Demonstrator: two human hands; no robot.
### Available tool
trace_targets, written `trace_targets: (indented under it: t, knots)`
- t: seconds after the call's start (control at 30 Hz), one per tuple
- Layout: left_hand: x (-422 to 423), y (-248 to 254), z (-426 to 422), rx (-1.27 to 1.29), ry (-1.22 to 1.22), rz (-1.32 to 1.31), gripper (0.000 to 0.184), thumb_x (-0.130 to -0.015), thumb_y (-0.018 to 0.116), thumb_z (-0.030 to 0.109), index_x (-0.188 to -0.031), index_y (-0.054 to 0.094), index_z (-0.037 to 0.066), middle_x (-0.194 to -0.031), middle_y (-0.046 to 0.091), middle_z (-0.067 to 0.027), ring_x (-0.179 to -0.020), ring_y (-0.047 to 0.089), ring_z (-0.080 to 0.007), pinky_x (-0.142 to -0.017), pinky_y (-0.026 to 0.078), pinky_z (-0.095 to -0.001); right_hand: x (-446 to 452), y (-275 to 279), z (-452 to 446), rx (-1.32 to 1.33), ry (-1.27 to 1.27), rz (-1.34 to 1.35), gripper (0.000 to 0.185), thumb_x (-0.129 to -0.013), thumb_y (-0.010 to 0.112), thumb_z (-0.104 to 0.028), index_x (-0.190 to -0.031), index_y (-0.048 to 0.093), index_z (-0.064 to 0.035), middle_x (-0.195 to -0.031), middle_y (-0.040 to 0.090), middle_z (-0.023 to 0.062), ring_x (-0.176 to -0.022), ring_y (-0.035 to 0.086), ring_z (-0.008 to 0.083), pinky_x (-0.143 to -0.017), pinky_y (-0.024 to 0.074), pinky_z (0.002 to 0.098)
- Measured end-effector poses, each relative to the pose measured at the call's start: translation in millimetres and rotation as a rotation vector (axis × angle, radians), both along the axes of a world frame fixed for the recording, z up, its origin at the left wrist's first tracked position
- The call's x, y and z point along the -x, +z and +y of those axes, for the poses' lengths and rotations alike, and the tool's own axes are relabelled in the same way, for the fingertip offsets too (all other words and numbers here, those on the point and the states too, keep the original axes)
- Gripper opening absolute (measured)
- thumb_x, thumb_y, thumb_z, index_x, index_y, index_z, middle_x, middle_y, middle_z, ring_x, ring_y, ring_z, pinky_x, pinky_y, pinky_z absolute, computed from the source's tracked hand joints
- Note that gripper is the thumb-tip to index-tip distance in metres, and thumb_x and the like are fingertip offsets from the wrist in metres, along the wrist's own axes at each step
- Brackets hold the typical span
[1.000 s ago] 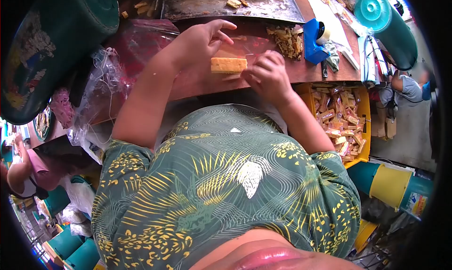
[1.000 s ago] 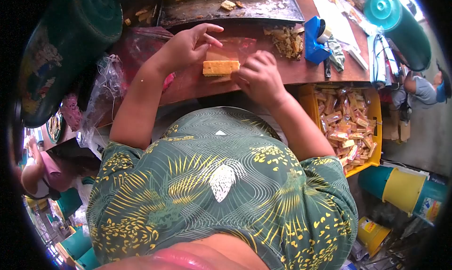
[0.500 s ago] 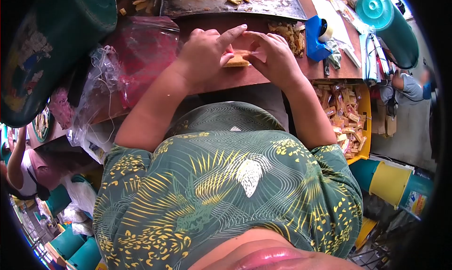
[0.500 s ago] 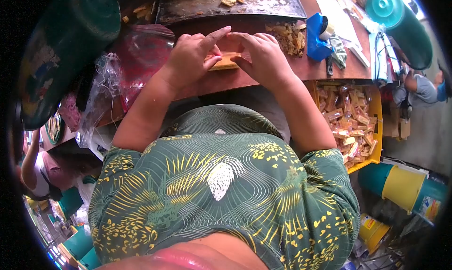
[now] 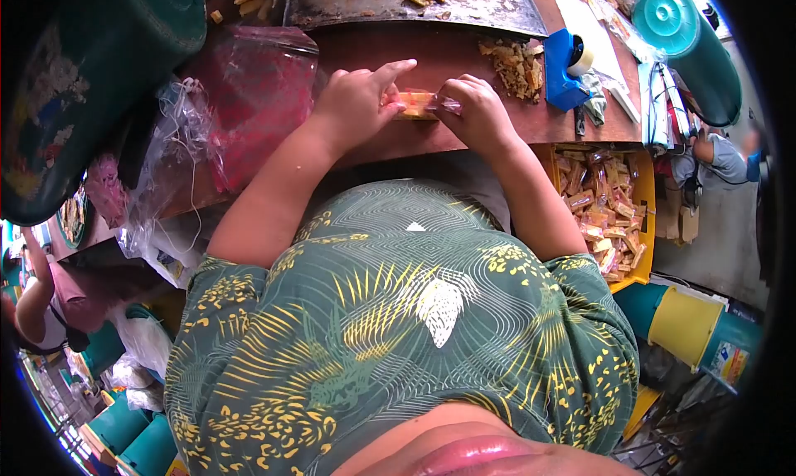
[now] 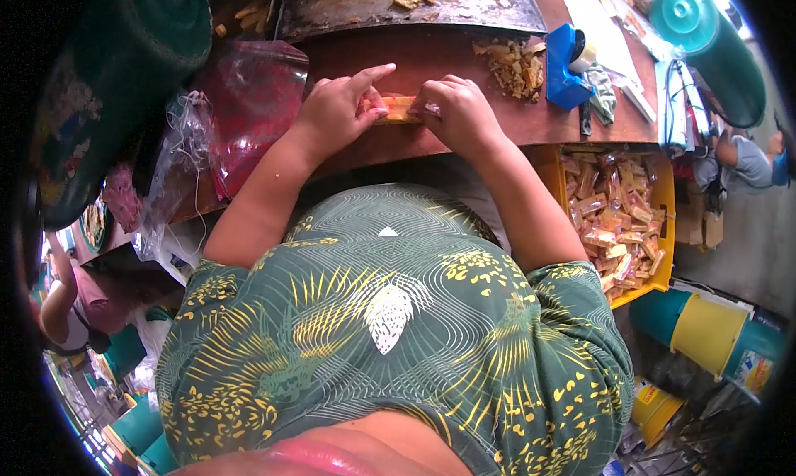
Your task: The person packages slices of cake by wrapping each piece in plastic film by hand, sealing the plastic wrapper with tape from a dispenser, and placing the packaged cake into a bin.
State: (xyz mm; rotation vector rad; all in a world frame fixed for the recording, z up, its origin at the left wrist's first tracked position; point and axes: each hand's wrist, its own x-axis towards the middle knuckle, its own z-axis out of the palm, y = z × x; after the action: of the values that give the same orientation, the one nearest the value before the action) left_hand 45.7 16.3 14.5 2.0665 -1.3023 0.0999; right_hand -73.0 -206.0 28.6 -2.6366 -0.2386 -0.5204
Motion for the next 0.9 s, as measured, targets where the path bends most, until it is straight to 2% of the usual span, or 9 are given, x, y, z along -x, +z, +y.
trace_targets:
  t: [0.07, 0.2, 0.3, 0.4, 0.53, 0.63, 0.73, 0.83, 0.9]
  knots:
    - [4.9, -0.1, 2.2, 0.008, 0.015, -0.013, 0.063, -0.090, 0.078, 0.017, -0.148, 0.054, 0.020, -0.092, 0.075, -0.0031, -0.082, 0.070, -0.0212, -0.082, 0.052, -0.0378, 6.8, 1.4, 5.8, -0.206, -0.106, 0.069, 0.019, -0.087, 0.080, -0.012, -0.100, 0.067, -0.0049, -0.091, 0.072, 0.0116, -0.086, 0.073, 0.0247, -0.078, 0.0573, 0.0375]
    - [-3.9, -14.6, 12.5, 0.181, 0.137, 0.542, 0.030, -0.100, 0.069, 0.012, -0.129, 0.061, 0.012, -0.089, 0.072, -0.0027, -0.080, 0.064, -0.0081, -0.074, 0.051, -0.0241, 6.9, -22.3, -11.7, -0.669, -0.231, 0.196, 0.026, -0.096, 0.073, -0.006, -0.117, 0.059, -0.0035, -0.092, 0.071, 0.0084, -0.085, 0.068, 0.0133, -0.077, 0.0571, 0.0317]
    - [-15.4, -34.9, 16.9, 0.266, -0.042, 0.786, 0.021, -0.101, 0.063, 0.005, -0.122, 0.063, 0.009, -0.093, 0.071, -0.0020, -0.085, 0.064, -0.0088, -0.080, 0.052, -0.0244, 7.1, -35.6, -22.3, -0.816, -0.197, 0.260, 0.015, -0.098, 0.069, -0.005, -0.109, 0.061, -0.0010, -0.092, 0.072, 0.0082, -0.084, 0.068, 0.0130, -0.077, 0.0568, 0.0306]
    - [-25.5, -36.2, 17.2, 0.199, -0.188, 0.834, 0.019, -0.101, 0.056, -0.001, -0.113, 0.070, 0.002, -0.098, 0.071, -0.0026, -0.091, 0.063, -0.0088, -0.085, 0.052, -0.0253, 1.9, -46.9, -39.4, -0.650, -0.009, 0.229, 0.007, -0.101, 0.066, -0.005, -0.105, 0.067, 0.0009, -0.091, 0.072, 0.0076, -0.084, 0.067, 0.0114, -0.077, 0.0567, 0.0294]
    - [-10.6, -11.2, 18.0, 0.158, -0.090, 0.975, 0.023, -0.098, 0.063, 0.003, -0.118, 0.073, -0.001, -0.104, 0.073, -0.0031, -0.093, 0.063, -0.0086, -0.087, 0.052, -0.0264, 7.4, -30.6, -18.6, -0.773, -0.131, 0.296, 0.015, -0.096, 0.074, -0.009, -0.107, 0.073, 0.0012, -0.089, 0.073, 0.0045, -0.080, 0.065, 0.0089, -0.075, 0.0557, 0.0287]
    - [1.3, -14.9, 11.2, 0.291, -0.032, 0.891, 0.027, -0.094, 0.072, 0.010, -0.120, 0.076, 0.005, -0.106, 0.075, -0.0050, -0.094, 0.066, -0.0138, -0.085, 0.054, -0.0286, 12.2, -14.7, -8.1, -0.721, -0.266, 0.349, 0.022, -0.091, 0.081, -0.013, -0.108, 0.075, -0.0002, -0.091, 0.073, 0.0028, -0.082, 0.065, 0.0082, -0.076, 0.0550, 0.0273]
    - [2.1, -13.2, 14.7, 0.153, 0.148, 0.239, 0.019, -0.091, 0.078, 0.019, -0.108, 0.080, 0.010, -0.101, 0.074, -0.0040, -0.100, 0.066, -0.0213, -0.092, 0.052, -0.0353, 13.4, -9.9, -13.2, -0.439, -0.314, 0.314, 0.021, -0.087, 0.084, -0.015, -0.103, 0.077, -0.0029, -0.094, 0.073, 0.0028, -0.091, 0.066, 0.0132, -0.082, 0.0555, 0.0285]
    - [11.0, 2.2, 23.0, -0.054, 0.236, -0.015, 0.015, -0.090, 0.079, 0.025, -0.098, 0.080, 0.012, -0.105, 0.070, -0.0050, -0.113, 0.060, -0.0281, -0.102, 0.045, -0.0436, 18.7, -11.8, -23.5, -0.094, -0.213, 0.131, 0.020, -0.086, 0.086, -0.020, -0.097, 0.079, -0.0058, -0.095, 0.070, 0.0049, -0.097, 0.063, 0.0227, -0.086, 0.0537, 0.0339]
    - [5.2, -10.6, 25.8, -0.064, 0.247, 0.070, 0.017, -0.088, 0.079, 0.028, -0.094, 0.079, 0.012, -0.111, 0.067, -0.0052, -0.118, 0.057, -0.0276, -0.106, 0.041, -0.0450, 21.0, -18.5, -32.3, 0.005, -0.223, 0.121, 0.021, -0.084, 0.086, -0.024, -0.095, 0.079, -0.0072, -0.098, 0.068, 0.0071, -0.103, 0.060, 0.0290, -0.089, 0.0519, 0.0380]
